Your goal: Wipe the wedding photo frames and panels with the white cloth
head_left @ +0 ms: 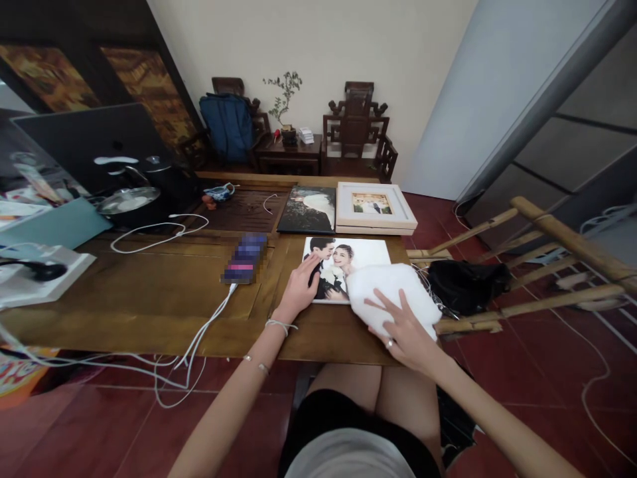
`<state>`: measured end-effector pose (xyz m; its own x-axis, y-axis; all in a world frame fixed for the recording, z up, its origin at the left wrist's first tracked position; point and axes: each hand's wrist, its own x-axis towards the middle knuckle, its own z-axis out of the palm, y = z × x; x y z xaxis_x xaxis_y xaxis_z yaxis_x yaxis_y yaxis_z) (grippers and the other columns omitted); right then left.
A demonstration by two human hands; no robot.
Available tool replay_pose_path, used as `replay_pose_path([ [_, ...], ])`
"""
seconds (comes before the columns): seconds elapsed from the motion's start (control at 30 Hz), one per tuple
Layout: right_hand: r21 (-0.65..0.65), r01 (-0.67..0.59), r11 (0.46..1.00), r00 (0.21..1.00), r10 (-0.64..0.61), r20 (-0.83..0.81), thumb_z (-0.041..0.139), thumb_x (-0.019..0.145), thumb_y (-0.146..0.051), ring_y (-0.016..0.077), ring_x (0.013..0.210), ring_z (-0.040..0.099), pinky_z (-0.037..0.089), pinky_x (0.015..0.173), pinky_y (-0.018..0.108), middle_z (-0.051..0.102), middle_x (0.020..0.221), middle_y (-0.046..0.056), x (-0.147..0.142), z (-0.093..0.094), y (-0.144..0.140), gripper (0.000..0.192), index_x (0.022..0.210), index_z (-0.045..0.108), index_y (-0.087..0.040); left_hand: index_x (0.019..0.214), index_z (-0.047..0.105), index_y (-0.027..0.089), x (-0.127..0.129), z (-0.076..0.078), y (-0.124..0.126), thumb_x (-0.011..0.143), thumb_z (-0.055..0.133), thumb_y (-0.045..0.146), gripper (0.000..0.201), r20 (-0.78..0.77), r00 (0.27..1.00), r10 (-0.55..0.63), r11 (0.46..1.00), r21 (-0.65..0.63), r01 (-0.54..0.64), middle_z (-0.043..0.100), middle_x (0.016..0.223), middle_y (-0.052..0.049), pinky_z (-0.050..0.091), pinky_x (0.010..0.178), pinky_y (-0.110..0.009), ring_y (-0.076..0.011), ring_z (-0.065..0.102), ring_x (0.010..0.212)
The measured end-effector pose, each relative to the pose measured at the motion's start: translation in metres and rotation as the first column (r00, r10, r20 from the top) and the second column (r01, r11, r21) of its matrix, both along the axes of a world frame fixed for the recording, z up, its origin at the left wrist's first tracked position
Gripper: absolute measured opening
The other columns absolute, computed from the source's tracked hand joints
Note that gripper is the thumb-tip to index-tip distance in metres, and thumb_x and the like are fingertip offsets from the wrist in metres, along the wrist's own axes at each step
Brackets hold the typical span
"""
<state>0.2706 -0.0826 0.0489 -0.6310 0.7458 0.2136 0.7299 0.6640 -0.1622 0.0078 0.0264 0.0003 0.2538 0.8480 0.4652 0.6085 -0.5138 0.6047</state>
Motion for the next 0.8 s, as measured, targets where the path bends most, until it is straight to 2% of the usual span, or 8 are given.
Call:
replay_pose_path([
  [0.07,-0.02,-0.013,1.0,1.0,0.013,-0.001,0.047,0.084,-0.013,0.0305,0.137,0.024,0.007,0.106,0.069,0.05,0.136,0.008,-0.003,0.002,-0.011,0.024,0.064,0.059,-0.019,0.127,0.052,0.018,0.0,-0.001,0.0,0.088,0.043,0.019,0.04,-0.004,1.0,0.001,1.0,0.004,-0.001,0.051,0.136,-0.01,0.035,0.108,-0.047,-0.0239,0.041,0.131],
  [0.17,-0.049,0.027,0.998,0.999,-0.028,-0.023,0.045,0.088,-0.017,0.0294,0.134,0.032,0.01,0.107,0.067,0.054,0.131,0.013,-0.004,0.005,0.005,0.024,0.07,0.062,-0.019,0.127,0.052,0.019,-0.001,-0.002,0.001,0.088,0.043,0.018,0.04,0.008,1.0,-0.009,1.0,0.018,0.009,0.051,0.136,-0.01,0.036,0.108,-0.047,-0.0238,0.042,0.13],
  [0.27,-0.074,0.081,0.994,0.997,-0.082,-0.012,0.04,0.093,-0.024,0.0284,0.13,0.038,0.015,0.106,0.063,0.062,0.119,0.018,-0.005,0.011,0.051,0.027,0.082,0.064,-0.017,0.126,0.053,0.019,-0.002,-0.002,0.002,0.088,0.043,0.018,0.04,0.022,1.0,-0.016,1.0,0.026,0.016,0.051,0.136,-0.009,0.036,0.108,-0.047,-0.0241,0.042,0.13],
  [0.4,-0.107,0.202,0.973,0.979,-0.199,0.043,0.035,0.096,-0.032,0.029,0.112,0.055,0.024,0.102,0.052,0.067,0.109,0.014,-0.012,0.023,0.121,0.033,0.092,0.062,-0.015,0.126,0.053,0.019,-0.002,0.001,0.001,0.088,0.044,0.019,0.039,0.025,0.999,-0.022,1.0,0.02,0.022,0.05,0.136,-0.009,0.036,0.108,-0.047,-0.0238,0.042,0.13],
  [0.53,-0.133,0.292,0.947,0.956,-0.288,0.045,0.034,0.096,-0.038,0.0283,0.096,0.061,0.035,0.09,0.04,0.069,0.097,0.015,-0.023,0.035,0.161,0.037,0.092,0.062,-0.014,0.126,0.053,0.018,-0.001,0.003,0.0,0.088,0.044,0.019,0.039,0.017,1.0,-0.013,1.0,0.009,0.013,0.051,0.135,-0.01,0.035,0.109,-0.046,-0.0236,0.042,0.13],
  [0.67,-0.111,0.308,0.945,0.951,-0.306,0.042,0.033,0.096,-0.035,0.0293,0.097,0.06,0.032,0.094,0.046,0.068,0.098,0.016,-0.029,0.031,0.152,0.037,0.094,0.062,-0.013,0.127,0.052,0.019,-0.001,0.004,-0.001,0.088,0.044,0.019,0.04,0.015,1.0,-0.007,1.0,0.005,0.007,0.051,0.136,-0.01,0.035,0.108,-0.047,-0.0238,0.042,0.13],
  [0.73,-0.098,0.257,0.961,0.966,-0.254,0.043,0.035,0.096,-0.029,0.0305,0.109,0.055,0.024,0.1,0.053,0.067,0.102,0.014,-0.029,0.024,0.129,0.032,0.098,0.063,-0.015,0.127,0.052,0.019,-0.001,0.003,-0.001,0.088,0.043,0.019,0.04,0.018,1.0,-0.014,1.0,0.01,0.014,0.051,0.136,-0.01,0.035,0.109,-0.047,-0.0234,0.042,0.13],
  [0.8,-0.102,0.167,0.981,0.985,-0.163,0.049,0.036,0.094,-0.021,0.0303,0.125,0.043,0.016,0.103,0.059,0.067,0.105,0.013,-0.026,0.018,0.097,0.029,0.103,0.063,-0.017,0.127,0.052,0.019,-0.001,0.002,0.0,0.088,0.043,0.02,0.04,0.023,1.0,-0.018,1.0,0.014,0.018,0.051,0.136,-0.01,0.034,0.109,-0.046,-0.0233,0.041,0.131],
])
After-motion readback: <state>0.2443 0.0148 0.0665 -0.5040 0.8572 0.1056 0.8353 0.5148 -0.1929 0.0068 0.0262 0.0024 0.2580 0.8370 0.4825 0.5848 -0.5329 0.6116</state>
